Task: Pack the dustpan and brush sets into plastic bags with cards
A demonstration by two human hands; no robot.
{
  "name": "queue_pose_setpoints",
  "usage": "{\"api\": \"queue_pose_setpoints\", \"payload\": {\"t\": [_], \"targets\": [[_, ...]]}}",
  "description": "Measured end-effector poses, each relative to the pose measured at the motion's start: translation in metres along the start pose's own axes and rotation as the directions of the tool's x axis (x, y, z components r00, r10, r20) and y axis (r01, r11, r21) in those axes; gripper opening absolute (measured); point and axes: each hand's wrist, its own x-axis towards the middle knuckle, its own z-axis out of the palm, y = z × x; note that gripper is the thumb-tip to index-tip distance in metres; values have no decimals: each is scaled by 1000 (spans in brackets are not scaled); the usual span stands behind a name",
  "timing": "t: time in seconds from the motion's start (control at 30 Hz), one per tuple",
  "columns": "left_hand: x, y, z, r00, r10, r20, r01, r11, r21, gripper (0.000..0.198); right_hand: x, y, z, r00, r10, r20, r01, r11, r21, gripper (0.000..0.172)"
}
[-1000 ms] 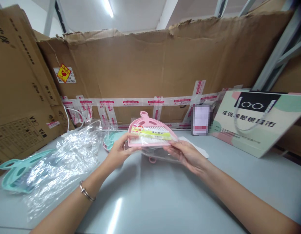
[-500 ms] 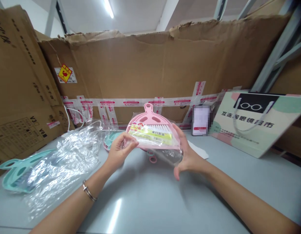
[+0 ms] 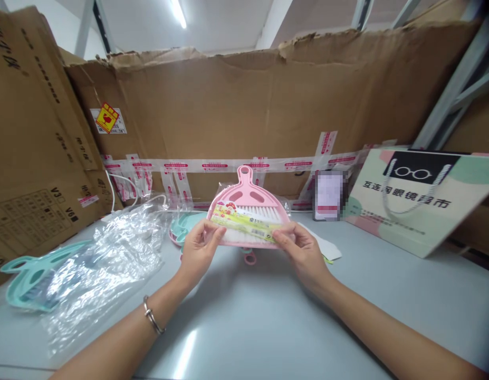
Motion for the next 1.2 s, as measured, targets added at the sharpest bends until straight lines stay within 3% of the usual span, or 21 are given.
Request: {"api": "queue_pose_setpoints", "payload": {"t": [0.2, 0.3, 0.43, 0.53, 0.67, 0.93, 1.13, 1.2], "targets": [[-4, -5, 2, 1000, 2, 13, -2, 1000, -12, 12, -1, 1, 3, 998, 55, 22, -56, 998, 30, 24], [-7, -3, 4, 1000, -1, 20, 2, 997, -78, 15, -2, -2, 7, 997, 67, -30, -66, 997, 35, 26], [-6, 3, 5, 986, -145, 81, 162, 950, -268, 46, -2, -7, 7, 996, 92, -21, -88, 986, 143, 67], [-2, 1, 2, 954, -232, 189, 284, 901, -328, 69, -2, -10, 4, 993, 117, -22, -113, 986, 126, 77], [4, -5, -2, 909, -253, 331, 351, 893, -282, 50, 0, -7, 0, 977, 210, -45, -205, 973, 106, 78], [3, -2, -1, 906, -266, 329, 367, 880, -300, 46, 1, -9, 1, 959, 276, -65, -264, 953, 150, 81], [2, 4, -2, 910, -265, 320, 367, 873, -321, 45, 4, -10, -3, 955, 294, -33, -288, 948, 134, 46], [1, 5, -2, 909, -259, 326, 364, 874, -322, 45, 4, -11, -4, 955, 295, -19, -290, 948, 134, 43]]}}
